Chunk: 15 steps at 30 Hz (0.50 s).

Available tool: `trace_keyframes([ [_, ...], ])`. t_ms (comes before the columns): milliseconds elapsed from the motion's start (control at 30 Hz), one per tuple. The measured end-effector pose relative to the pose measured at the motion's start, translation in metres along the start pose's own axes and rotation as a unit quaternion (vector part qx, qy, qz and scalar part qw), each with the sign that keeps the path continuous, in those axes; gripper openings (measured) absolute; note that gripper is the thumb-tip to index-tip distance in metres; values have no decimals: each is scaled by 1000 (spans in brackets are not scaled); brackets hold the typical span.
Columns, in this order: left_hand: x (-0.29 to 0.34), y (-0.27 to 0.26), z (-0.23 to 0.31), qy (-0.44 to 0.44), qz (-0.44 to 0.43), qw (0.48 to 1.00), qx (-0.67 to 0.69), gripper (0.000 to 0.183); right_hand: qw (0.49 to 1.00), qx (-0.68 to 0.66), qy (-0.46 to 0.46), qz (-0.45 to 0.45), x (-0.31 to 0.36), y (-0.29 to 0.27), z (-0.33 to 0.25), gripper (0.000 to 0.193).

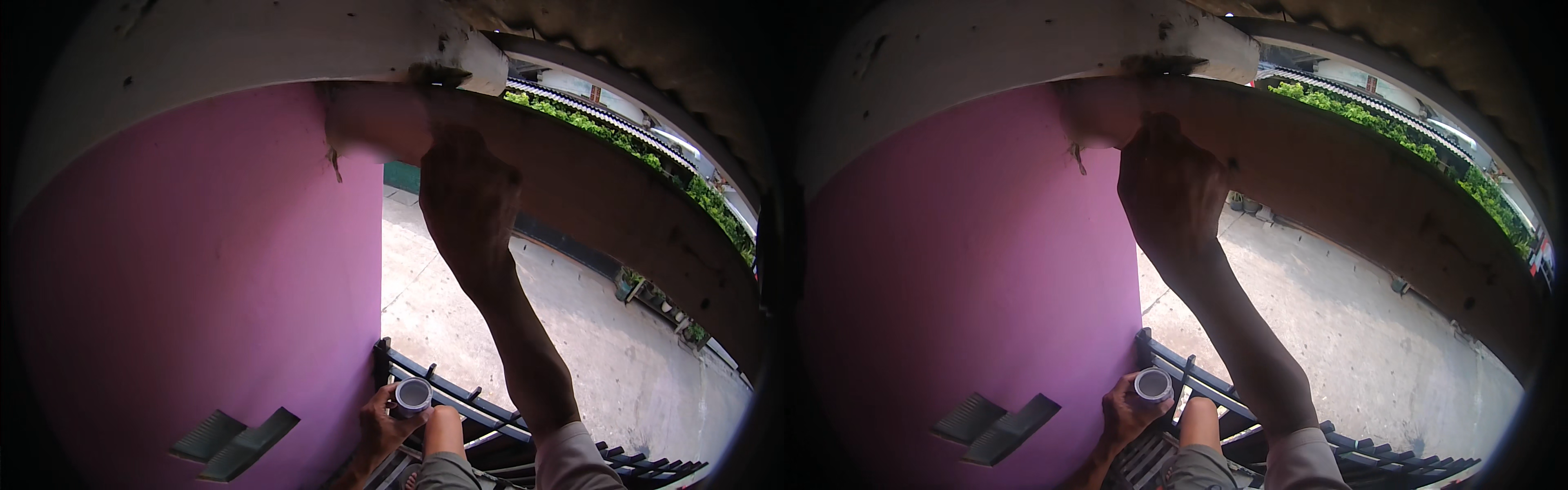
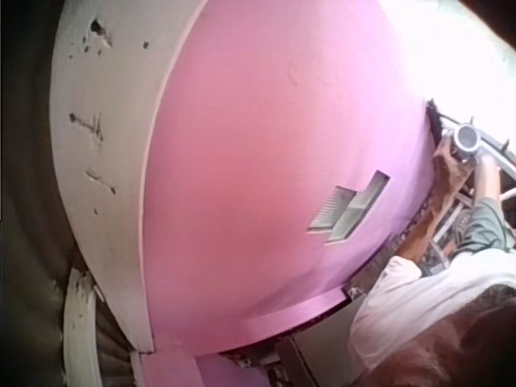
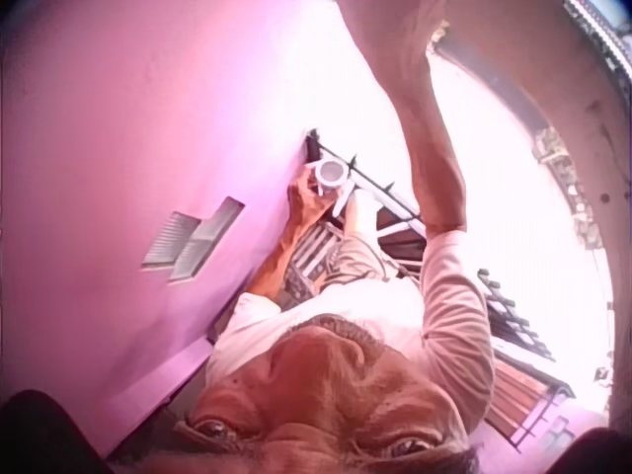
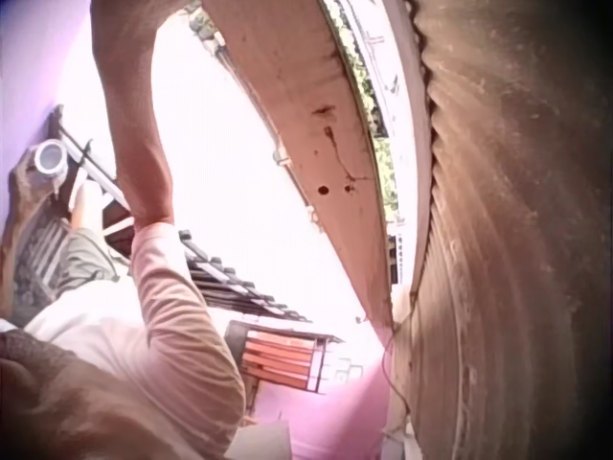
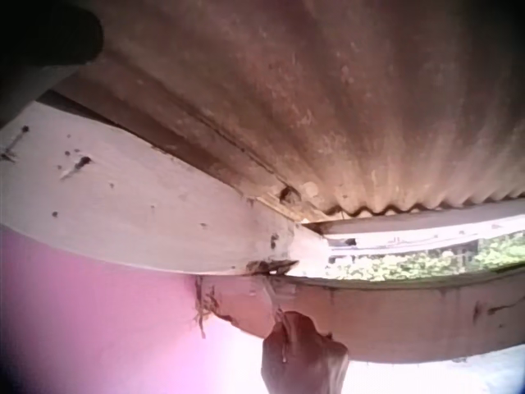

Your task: The person paints the wooden eaves under a roof by dipping a brush into a paint can and applying the paint along the beam.

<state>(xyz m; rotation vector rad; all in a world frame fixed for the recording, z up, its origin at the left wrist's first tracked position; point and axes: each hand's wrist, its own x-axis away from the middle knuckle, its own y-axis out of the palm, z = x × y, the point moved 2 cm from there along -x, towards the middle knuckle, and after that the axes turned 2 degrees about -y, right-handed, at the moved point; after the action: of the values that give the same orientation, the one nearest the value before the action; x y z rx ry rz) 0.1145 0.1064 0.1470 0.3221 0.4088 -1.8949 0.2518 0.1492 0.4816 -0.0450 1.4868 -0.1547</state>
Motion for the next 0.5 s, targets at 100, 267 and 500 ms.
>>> trace_keyframes([
  [100, 1, -1, 4, -31, -20, 999, 23, 59, 992, -82, 2, 95, 7, -49, 10, 4],
  [267, -1, 1, 22, -41, -53, 998, -1, 46, 995, -27, 8, 100, 16, -82, 12, 3],
  [500, 0, 10, 12, -1, -23, 1000, 17, 58, 992, -74, -38, 90, 10, -27, 10, 9],
])
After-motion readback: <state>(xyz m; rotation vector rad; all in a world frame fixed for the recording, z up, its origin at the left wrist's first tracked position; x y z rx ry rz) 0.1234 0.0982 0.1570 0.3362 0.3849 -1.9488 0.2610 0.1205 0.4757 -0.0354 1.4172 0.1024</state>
